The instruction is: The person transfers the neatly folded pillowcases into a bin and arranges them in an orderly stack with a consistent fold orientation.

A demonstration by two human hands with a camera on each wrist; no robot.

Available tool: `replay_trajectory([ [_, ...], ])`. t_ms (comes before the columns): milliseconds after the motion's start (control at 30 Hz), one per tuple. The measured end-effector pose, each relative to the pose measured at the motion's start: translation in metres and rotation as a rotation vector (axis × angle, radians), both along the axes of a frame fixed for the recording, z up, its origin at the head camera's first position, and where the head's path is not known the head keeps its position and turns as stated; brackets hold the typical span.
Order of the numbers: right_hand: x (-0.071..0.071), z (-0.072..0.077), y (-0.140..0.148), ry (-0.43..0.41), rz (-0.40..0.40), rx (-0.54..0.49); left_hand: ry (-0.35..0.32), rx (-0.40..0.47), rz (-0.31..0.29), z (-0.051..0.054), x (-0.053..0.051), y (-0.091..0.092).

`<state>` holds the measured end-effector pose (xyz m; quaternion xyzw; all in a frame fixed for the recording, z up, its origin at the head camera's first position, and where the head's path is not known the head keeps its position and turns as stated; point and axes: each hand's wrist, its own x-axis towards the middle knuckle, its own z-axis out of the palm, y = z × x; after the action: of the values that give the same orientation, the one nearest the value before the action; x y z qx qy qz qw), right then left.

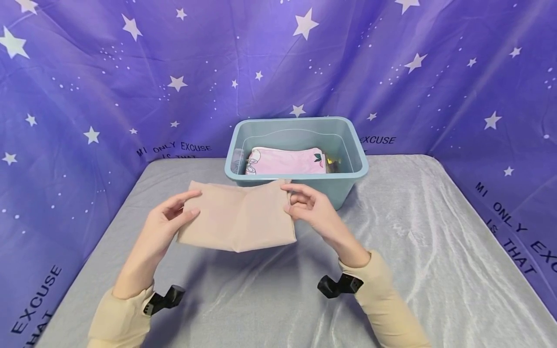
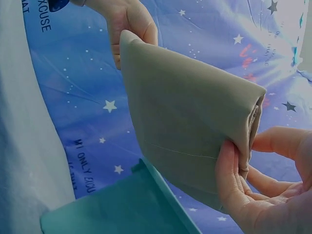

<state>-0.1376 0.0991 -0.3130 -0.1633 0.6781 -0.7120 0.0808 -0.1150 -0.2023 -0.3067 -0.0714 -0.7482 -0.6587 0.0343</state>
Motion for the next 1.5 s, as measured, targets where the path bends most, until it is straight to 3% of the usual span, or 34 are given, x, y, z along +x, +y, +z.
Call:
replay_trajectory([
  [733,-0.012,0.022,0.029,0.029,-0.085,0.011,-0.009,0.047,-0.074,0.022,-0.027,0.029],
  [1200,-0.023,0.031,0.047,0.014,-0.099,-0.043,-0.008,0.006,-0.104,0.025,-0.049,0.046],
  [1500,-0.031,0.038,0.059,-0.005,-0.119,-0.029,-0.029,0.030,-0.113,0.028,-0.064,0.060],
])
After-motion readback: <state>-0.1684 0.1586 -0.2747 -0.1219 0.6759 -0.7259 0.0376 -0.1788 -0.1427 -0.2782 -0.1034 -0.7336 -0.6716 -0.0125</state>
